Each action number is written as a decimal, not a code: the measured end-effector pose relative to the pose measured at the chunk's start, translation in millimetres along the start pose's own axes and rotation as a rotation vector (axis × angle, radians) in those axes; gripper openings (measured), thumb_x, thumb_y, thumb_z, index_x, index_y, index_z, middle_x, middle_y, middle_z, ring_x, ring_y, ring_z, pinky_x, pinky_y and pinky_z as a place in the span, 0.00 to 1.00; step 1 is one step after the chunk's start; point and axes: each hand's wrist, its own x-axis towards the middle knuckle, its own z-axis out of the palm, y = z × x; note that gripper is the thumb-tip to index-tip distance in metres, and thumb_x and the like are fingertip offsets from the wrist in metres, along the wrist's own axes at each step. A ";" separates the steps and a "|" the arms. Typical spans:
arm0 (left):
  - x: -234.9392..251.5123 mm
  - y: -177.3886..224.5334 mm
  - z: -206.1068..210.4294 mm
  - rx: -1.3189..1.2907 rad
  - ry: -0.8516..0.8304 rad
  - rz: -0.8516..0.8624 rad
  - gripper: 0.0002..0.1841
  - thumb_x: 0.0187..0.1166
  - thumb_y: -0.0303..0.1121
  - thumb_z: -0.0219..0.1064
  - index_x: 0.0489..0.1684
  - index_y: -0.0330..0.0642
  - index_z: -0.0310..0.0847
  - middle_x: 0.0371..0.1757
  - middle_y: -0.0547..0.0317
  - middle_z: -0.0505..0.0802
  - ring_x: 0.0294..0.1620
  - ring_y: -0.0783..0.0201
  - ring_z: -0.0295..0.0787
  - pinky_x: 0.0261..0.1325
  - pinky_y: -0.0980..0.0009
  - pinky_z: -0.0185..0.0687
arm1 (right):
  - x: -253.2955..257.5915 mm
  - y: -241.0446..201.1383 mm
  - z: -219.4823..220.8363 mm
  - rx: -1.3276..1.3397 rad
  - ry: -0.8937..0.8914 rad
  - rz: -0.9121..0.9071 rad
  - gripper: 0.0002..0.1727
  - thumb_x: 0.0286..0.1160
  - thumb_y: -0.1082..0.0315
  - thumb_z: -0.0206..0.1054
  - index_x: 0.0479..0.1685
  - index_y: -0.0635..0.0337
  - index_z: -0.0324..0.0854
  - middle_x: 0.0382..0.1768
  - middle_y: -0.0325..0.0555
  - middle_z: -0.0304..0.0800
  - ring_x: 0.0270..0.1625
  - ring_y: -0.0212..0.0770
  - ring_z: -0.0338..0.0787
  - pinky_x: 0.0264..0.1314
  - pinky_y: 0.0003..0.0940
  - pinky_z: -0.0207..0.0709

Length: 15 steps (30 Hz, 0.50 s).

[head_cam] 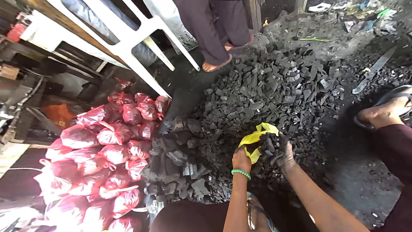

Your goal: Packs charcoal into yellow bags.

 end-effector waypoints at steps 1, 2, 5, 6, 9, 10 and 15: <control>-4.2 1.1 -0.9 -0.029 0.003 0.036 0.32 0.76 0.22 0.69 0.84 0.35 0.68 0.80 0.31 0.77 0.75 0.35 0.79 0.75 0.42 0.75 | 1.7 6.8 8.8 -0.015 -0.001 0.045 0.32 0.92 0.40 0.35 0.42 0.52 0.81 0.27 0.41 0.89 0.29 0.38 0.89 0.32 0.38 0.86; -8.1 2.5 -3.4 -0.060 -0.007 0.066 0.38 0.74 0.21 0.71 0.88 0.34 0.61 0.84 0.29 0.71 0.76 0.33 0.77 0.75 0.42 0.75 | 3.9 13.1 15.7 -0.082 0.011 0.102 0.31 0.92 0.40 0.37 0.41 0.52 0.79 0.27 0.41 0.86 0.28 0.38 0.87 0.32 0.39 0.84; -10.9 4.0 -17.0 -0.077 -0.061 0.089 0.45 0.72 0.20 0.73 0.92 0.33 0.50 0.88 0.28 0.63 0.80 0.34 0.73 0.78 0.44 0.72 | 8.3 19.6 30.7 -0.651 0.067 0.207 0.32 0.92 0.40 0.44 0.67 0.58 0.78 0.53 0.54 0.86 0.52 0.49 0.85 0.54 0.50 0.79; -10.3 1.2 -21.9 -0.057 -0.074 0.083 0.46 0.72 0.20 0.72 0.92 0.33 0.48 0.88 0.29 0.62 0.81 0.34 0.72 0.79 0.44 0.71 | 9.0 17.0 32.3 -0.856 0.000 0.195 0.35 0.93 0.41 0.45 0.79 0.61 0.73 0.70 0.60 0.82 0.70 0.55 0.81 0.72 0.57 0.72; -8.9 -12.5 -36.4 0.042 -0.091 0.063 0.45 0.74 0.19 0.68 0.94 0.39 0.47 0.79 0.26 0.75 0.75 0.31 0.77 0.75 0.37 0.72 | 25.1 2.2 31.0 -1.452 -0.279 0.005 0.28 0.92 0.51 0.56 0.75 0.63 0.79 0.75 0.68 0.79 0.80 0.66 0.75 0.83 0.66 0.62; -10.5 -16.9 -41.9 0.070 -0.086 0.066 0.43 0.76 0.20 0.67 0.94 0.43 0.50 0.74 0.26 0.80 0.72 0.29 0.80 0.73 0.34 0.73 | 27.2 -7.9 31.4 -1.616 -0.342 -0.042 0.26 0.90 0.51 0.60 0.74 0.61 0.81 0.73 0.67 0.81 0.79 0.66 0.77 0.82 0.66 0.64; -21.4 -26.3 -63.6 -0.102 0.020 0.208 0.25 0.80 0.22 0.66 0.77 0.44 0.78 0.70 0.32 0.86 0.68 0.30 0.83 0.68 0.31 0.74 | 0.9 -64.6 38.8 -1.728 -0.359 -0.235 0.23 0.87 0.59 0.64 0.77 0.56 0.80 0.70 0.64 0.85 0.75 0.65 0.82 0.79 0.68 0.66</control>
